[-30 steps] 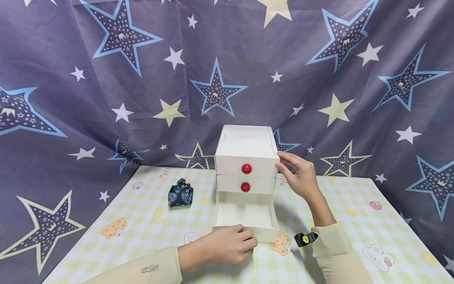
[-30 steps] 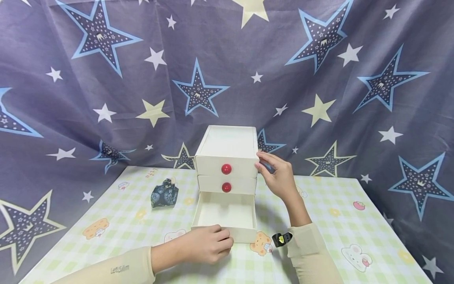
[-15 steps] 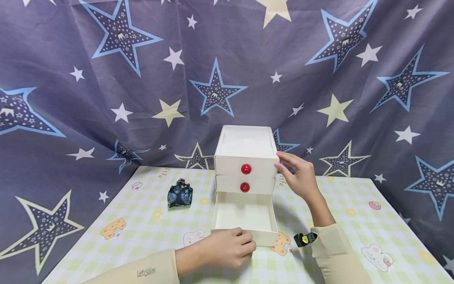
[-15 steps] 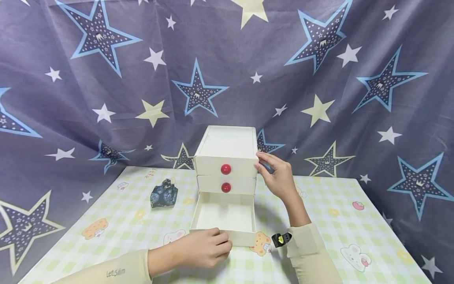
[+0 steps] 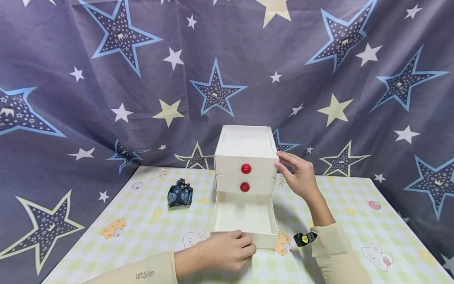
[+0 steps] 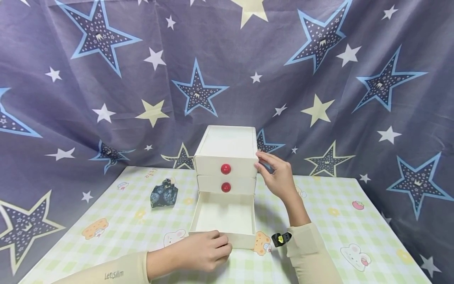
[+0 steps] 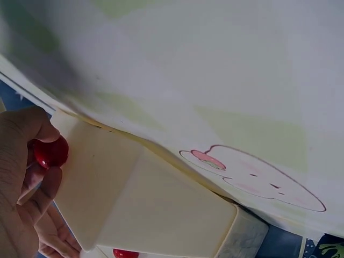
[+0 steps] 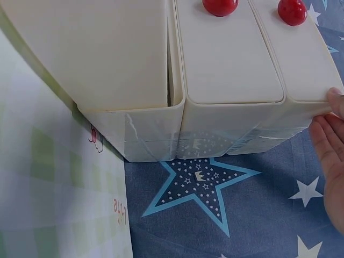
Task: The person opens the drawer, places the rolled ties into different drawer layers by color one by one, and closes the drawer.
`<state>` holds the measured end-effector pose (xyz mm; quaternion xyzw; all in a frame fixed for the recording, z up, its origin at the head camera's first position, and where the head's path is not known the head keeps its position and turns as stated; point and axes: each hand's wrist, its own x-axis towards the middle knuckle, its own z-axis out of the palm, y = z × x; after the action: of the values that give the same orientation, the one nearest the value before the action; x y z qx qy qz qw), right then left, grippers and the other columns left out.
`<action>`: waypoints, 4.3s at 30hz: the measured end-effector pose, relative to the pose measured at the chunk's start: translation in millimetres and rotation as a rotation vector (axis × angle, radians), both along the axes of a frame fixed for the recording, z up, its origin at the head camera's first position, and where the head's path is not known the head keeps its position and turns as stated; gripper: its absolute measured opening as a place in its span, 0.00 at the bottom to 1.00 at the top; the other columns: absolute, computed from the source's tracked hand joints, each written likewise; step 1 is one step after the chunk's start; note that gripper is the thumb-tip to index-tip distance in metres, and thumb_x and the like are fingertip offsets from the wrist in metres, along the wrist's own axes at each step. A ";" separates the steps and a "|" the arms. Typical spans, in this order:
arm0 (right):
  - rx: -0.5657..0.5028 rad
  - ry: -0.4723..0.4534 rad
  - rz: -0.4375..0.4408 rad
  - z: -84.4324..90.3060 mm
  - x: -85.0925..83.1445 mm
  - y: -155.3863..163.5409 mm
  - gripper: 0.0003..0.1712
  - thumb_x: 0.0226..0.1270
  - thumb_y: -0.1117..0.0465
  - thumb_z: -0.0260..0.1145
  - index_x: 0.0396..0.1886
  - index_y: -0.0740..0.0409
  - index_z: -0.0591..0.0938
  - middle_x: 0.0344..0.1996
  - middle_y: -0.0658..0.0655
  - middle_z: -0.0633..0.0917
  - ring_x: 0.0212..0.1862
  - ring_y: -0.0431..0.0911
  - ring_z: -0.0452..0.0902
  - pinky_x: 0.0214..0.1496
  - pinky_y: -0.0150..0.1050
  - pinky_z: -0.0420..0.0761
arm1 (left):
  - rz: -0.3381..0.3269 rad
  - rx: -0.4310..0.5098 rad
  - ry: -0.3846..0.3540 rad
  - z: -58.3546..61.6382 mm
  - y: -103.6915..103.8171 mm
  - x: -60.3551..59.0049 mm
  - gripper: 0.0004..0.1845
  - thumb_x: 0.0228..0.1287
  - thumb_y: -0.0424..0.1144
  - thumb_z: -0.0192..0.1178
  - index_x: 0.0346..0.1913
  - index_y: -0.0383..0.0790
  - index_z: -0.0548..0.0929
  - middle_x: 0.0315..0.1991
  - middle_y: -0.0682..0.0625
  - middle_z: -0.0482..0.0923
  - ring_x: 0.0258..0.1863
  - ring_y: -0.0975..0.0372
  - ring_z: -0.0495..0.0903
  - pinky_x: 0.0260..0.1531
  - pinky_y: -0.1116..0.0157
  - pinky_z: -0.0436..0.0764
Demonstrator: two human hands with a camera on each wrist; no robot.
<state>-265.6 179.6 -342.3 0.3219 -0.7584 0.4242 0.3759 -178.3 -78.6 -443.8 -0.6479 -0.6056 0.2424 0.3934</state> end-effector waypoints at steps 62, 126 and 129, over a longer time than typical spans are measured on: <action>-0.005 0.003 0.006 -11.3 -13.9 5.0 0.20 0.58 0.80 0.72 0.52 0.76 0.84 0.51 0.71 0.86 0.46 0.62 0.87 0.55 0.22 0.81 | 0.360 0.201 -0.249 35.2 -85.5 -50.0 0.14 0.59 0.43 0.63 0.46 0.41 0.84 0.43 0.51 0.80 0.39 0.58 0.75 0.31 0.67 0.79; 0.000 -0.009 0.006 -15.4 -20.5 9.7 0.21 0.60 0.79 0.72 0.54 0.74 0.84 0.53 0.70 0.86 0.47 0.60 0.87 0.51 0.53 0.86 | 0.946 0.472 -0.595 7.7 -160.2 -129.8 0.33 0.41 0.39 0.74 0.53 0.35 0.74 0.46 0.42 0.71 0.43 0.48 0.69 0.39 0.49 0.75; 0.001 -0.015 0.001 -23.2 -30.0 14.3 0.21 0.61 0.76 0.73 0.56 0.70 0.85 0.54 0.66 0.86 0.49 0.56 0.87 0.52 0.50 0.87 | 0.934 0.480 -0.579 11.5 -157.3 -129.5 0.32 0.40 0.40 0.73 0.52 0.36 0.74 0.45 0.43 0.71 0.43 0.48 0.69 0.38 0.50 0.75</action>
<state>-295.6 194.0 -365.5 0.3197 -0.7611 0.4263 0.3698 -307.8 -235.9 -432.2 -0.2461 -0.9466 0.0599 0.1996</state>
